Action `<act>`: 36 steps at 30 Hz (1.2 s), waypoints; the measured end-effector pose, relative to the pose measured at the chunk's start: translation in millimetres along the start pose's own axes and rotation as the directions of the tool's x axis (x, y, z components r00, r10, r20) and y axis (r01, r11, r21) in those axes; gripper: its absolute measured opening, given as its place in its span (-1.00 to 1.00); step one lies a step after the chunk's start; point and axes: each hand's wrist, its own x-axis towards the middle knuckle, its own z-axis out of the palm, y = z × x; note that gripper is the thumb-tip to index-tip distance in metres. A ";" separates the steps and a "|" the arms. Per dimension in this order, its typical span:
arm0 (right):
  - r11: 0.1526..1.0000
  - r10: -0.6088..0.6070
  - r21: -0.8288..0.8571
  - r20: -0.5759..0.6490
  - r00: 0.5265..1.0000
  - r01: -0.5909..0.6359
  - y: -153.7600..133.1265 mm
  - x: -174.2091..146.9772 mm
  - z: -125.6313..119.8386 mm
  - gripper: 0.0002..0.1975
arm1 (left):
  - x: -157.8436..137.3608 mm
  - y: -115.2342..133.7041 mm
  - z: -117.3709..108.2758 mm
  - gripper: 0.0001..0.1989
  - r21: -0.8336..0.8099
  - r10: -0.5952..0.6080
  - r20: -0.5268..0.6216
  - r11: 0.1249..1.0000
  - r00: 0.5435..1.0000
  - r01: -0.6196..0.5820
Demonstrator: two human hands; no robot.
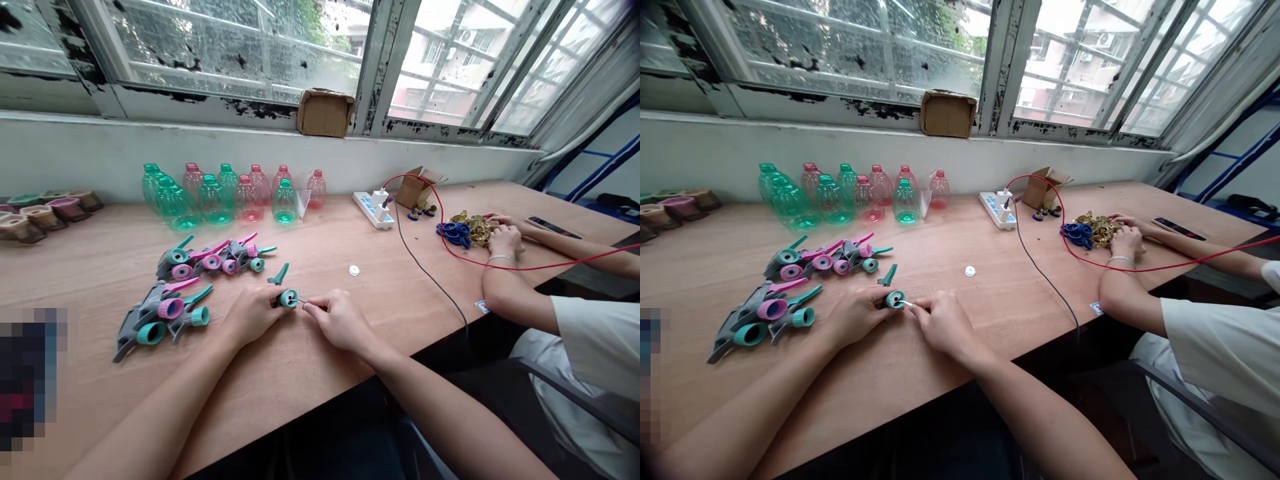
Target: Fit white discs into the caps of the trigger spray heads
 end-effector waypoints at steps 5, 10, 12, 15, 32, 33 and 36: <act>0.976 0.035 0.207 0.125 0.992 -0.061 11.7 10.2 -5.4 -0.61 | 0.6 -1.1 -1.8 -0.86 -0.014 0.001 -0.007 1.000 1.000 -0.001; 0.969 -0.019 0.246 0.133 0.991 -0.014 18.6 12.3 -12.7 -0.66 | 3.3 -0.5 -2.0 -0.84 -0.086 -0.009 0.011 0.996 1.000 0.010; 0.973 -0.016 0.229 0.122 0.992 -0.012 19.0 14.8 -12.5 -0.66 | 5.2 -0.1 -1.4 -0.82 -0.100 -0.028 0.009 0.995 1.000 0.029; 0.989 -0.005 0.151 0.076 0.997 -0.007 19.5 20.5 -10.7 -0.63 | 8.1 -0.2 -1.0 -0.79 -0.104 -0.095 -0.013 0.990 0.995 0.093; 0.628 -0.663 -0.242 0.331 0.672 0.739 -55.5 -31.2 72.7 -0.68 | 6.7 -10.5 -7.1 -0.76 -0.142 -0.257 -0.077 0.959 0.963 0.244; 0.638 -0.651 -0.241 0.340 0.679 0.732 -56.1 -29.4 73.1 -0.72 | 6.4 -11.2 -7.1 -0.76 -0.153 -0.256 -0.075 0.958 0.964 0.243; 0.669 -0.619 -0.231 0.352 0.702 0.707 -51.3 -27.8 65.9 -0.79 | 5.8 -11.5 -6.6 -0.75 -0.154 -0.240 -0.103 0.963 0.965 0.223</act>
